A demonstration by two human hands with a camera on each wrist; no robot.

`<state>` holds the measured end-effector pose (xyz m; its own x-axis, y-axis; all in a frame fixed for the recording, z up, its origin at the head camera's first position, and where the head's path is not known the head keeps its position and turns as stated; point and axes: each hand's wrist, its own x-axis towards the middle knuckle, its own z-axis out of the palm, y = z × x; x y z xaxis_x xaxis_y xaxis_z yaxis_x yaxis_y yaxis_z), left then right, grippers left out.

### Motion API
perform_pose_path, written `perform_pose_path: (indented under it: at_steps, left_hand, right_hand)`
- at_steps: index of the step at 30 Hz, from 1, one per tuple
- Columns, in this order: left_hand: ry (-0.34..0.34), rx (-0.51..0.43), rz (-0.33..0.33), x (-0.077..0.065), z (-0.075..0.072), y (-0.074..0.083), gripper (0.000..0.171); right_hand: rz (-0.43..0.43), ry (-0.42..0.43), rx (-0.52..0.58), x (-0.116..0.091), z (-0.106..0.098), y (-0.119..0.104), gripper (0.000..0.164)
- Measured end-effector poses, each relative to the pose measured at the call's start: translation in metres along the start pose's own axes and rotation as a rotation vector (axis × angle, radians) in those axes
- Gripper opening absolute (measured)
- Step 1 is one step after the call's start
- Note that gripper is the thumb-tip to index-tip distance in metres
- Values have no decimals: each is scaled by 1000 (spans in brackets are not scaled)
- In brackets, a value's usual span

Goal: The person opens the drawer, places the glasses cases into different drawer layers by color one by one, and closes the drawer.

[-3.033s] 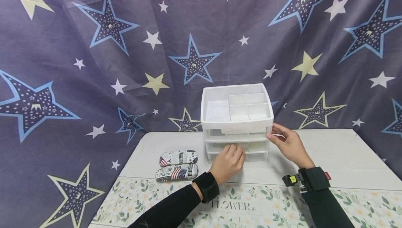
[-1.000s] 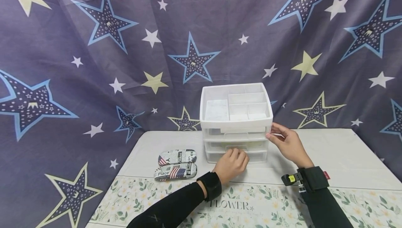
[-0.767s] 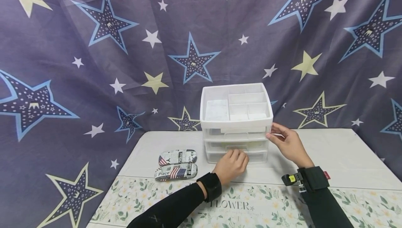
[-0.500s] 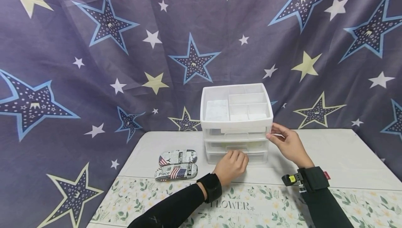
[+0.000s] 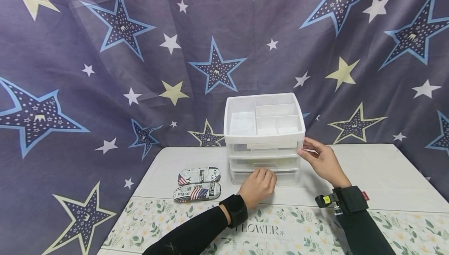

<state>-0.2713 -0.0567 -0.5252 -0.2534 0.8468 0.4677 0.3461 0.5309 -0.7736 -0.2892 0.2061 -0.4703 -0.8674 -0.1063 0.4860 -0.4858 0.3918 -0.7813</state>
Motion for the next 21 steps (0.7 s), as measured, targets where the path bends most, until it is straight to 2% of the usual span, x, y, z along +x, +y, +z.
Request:
perform_pose_path:
  at_steps: [5,9,12,16,21]
  left_hand:
    - [26,-4,-7,-1,-2,1,30]
    - [100,-6,-15,1,-7,-2,41]
    - [143,1,-13,4,-17,-6,44]
    - [138,15,1,7,-33,-14,37]
    - [126,16,6,7,-41,-17,32]
  right_hand:
    - [-1,0,3,0,0,-1,54]
    - [-3,4,-11,0,0,-1,54]
    - [-3,6,-17,0,0,-1,53]
    - [0,7,-21,0,0,-1,53]
    - [0,2,-20,0,1,-1,54]
